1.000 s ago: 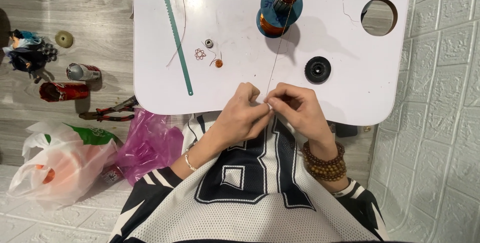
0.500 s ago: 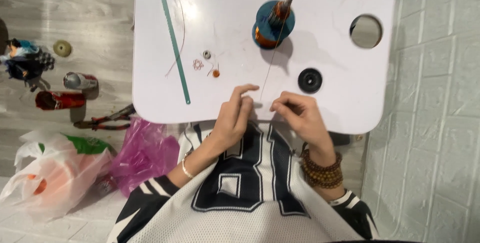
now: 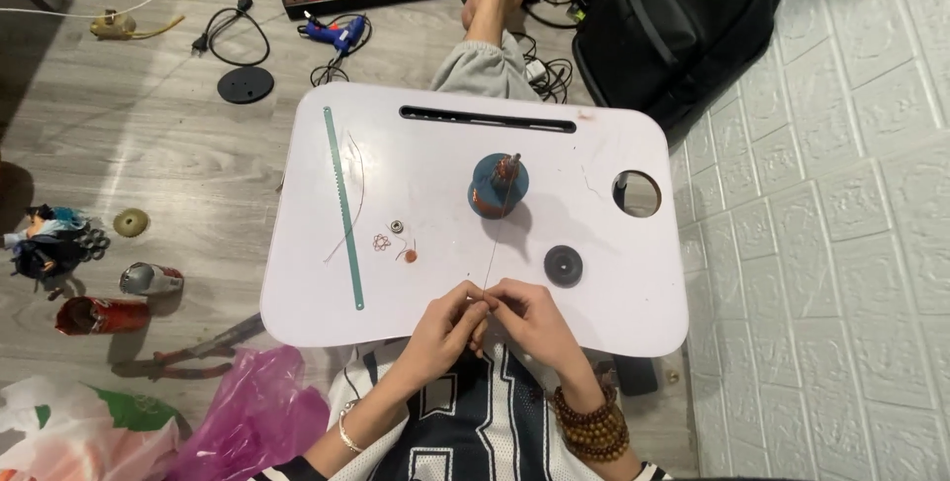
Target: Preparing a wire spool by threading thin wire through small beads and components on a portable tray.
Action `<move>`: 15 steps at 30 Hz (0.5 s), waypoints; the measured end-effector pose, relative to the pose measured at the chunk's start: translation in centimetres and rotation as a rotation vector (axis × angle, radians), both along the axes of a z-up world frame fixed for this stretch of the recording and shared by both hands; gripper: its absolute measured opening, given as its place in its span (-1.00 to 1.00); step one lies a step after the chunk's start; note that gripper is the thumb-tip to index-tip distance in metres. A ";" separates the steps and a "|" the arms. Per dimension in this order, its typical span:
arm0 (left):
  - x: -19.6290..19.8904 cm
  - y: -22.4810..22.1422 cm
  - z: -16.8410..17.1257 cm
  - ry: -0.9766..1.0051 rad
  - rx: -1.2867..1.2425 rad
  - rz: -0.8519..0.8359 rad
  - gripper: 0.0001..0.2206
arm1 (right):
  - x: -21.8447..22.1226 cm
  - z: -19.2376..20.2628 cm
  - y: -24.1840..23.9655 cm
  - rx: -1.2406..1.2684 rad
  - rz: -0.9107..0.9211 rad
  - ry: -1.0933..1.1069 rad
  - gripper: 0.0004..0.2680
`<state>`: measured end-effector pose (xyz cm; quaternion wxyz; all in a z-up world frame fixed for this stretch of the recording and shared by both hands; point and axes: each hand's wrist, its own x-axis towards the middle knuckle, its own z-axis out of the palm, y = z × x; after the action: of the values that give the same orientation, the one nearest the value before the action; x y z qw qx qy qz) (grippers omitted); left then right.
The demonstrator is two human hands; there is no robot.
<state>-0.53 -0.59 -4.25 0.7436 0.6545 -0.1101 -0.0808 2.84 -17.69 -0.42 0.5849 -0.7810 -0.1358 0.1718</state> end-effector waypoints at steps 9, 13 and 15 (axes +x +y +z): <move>-0.6 -0.3 2.9 -0.103 0.198 0.161 -0.92 | -0.9 2.0 0.8 0.172 -0.051 0.027 -0.89; -0.8 -0.1 3.7 -0.144 0.299 0.162 -0.94 | -0.7 1.7 0.9 0.185 -0.072 -0.009 -0.93; -1.0 0.1 4.1 -0.170 0.336 0.157 -0.98 | -0.7 1.7 0.8 0.159 -0.049 -0.030 -0.94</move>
<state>-1.57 -0.52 -0.15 0.6159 0.7805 -0.1060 0.0158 2.18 -16.84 1.28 0.6471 -0.7376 -0.1385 0.1343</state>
